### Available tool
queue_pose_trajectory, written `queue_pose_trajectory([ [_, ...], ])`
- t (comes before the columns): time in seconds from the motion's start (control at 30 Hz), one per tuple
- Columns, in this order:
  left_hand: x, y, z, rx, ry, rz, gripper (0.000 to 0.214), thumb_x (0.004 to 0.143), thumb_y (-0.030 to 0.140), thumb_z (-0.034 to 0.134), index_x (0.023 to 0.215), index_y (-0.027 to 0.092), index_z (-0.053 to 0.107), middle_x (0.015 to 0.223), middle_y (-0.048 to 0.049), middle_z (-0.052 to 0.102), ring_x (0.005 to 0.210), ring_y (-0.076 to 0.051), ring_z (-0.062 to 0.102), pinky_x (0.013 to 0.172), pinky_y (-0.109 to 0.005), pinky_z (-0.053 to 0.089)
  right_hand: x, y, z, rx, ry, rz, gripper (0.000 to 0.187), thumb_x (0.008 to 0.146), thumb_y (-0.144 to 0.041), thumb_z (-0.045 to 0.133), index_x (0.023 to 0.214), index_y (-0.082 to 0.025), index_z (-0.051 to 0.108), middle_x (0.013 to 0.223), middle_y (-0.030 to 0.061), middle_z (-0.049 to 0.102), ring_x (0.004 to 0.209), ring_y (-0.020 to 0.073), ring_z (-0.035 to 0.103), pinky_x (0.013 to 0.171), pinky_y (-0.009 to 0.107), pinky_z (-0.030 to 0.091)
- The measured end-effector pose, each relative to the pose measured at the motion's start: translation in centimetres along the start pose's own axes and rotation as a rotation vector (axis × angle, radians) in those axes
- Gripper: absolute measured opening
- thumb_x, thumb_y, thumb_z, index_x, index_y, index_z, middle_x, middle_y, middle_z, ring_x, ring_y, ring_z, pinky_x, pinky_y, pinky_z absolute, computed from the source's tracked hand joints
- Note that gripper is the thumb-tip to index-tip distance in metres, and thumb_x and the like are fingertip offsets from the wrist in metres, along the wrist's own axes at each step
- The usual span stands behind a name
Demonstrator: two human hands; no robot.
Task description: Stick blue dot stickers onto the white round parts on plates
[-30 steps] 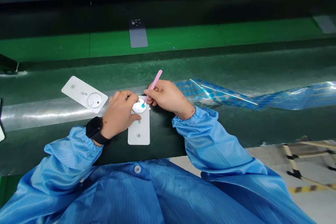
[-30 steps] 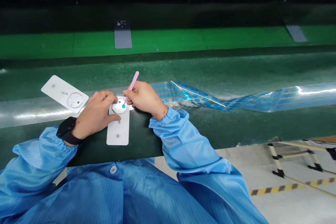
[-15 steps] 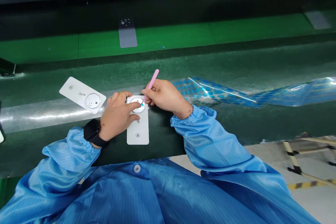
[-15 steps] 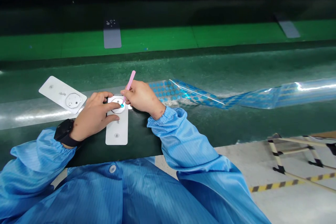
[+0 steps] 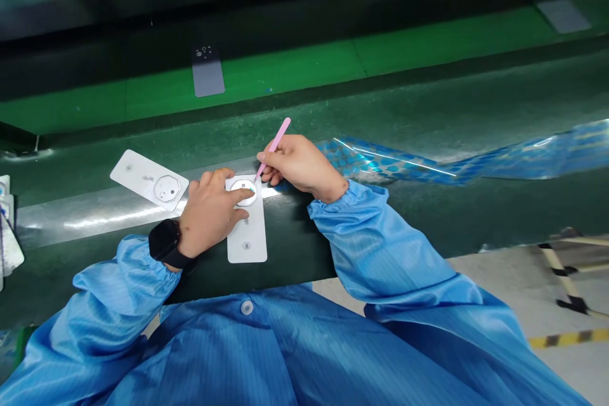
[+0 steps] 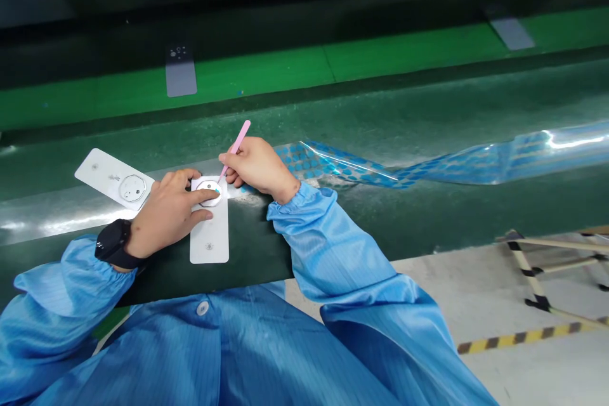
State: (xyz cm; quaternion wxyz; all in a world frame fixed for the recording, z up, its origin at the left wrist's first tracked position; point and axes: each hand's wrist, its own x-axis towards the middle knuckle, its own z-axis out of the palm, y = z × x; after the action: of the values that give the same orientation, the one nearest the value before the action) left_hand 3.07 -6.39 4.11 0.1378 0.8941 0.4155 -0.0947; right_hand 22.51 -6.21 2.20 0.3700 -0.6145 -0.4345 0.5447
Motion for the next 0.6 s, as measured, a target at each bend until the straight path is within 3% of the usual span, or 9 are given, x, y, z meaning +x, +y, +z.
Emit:
queue_pose_trajectory([
  [0.6,0.61,0.00,-0.43,-0.006,0.002,-0.022,0.034,0.081,0.032,0.075,0.115,0.035,0.075,0.132,-0.0111,0.056,0.127,-0.039,0.040,0.094,-0.054,0.038,0.86,0.00,-0.10,0.200,-0.026,0.061,0.030,0.093,-0.009,0.061,0.063,-0.012,0.061,0.048,0.0026,0.063,0.039,0.0097,0.058,0.037,0.016,0.047],
])
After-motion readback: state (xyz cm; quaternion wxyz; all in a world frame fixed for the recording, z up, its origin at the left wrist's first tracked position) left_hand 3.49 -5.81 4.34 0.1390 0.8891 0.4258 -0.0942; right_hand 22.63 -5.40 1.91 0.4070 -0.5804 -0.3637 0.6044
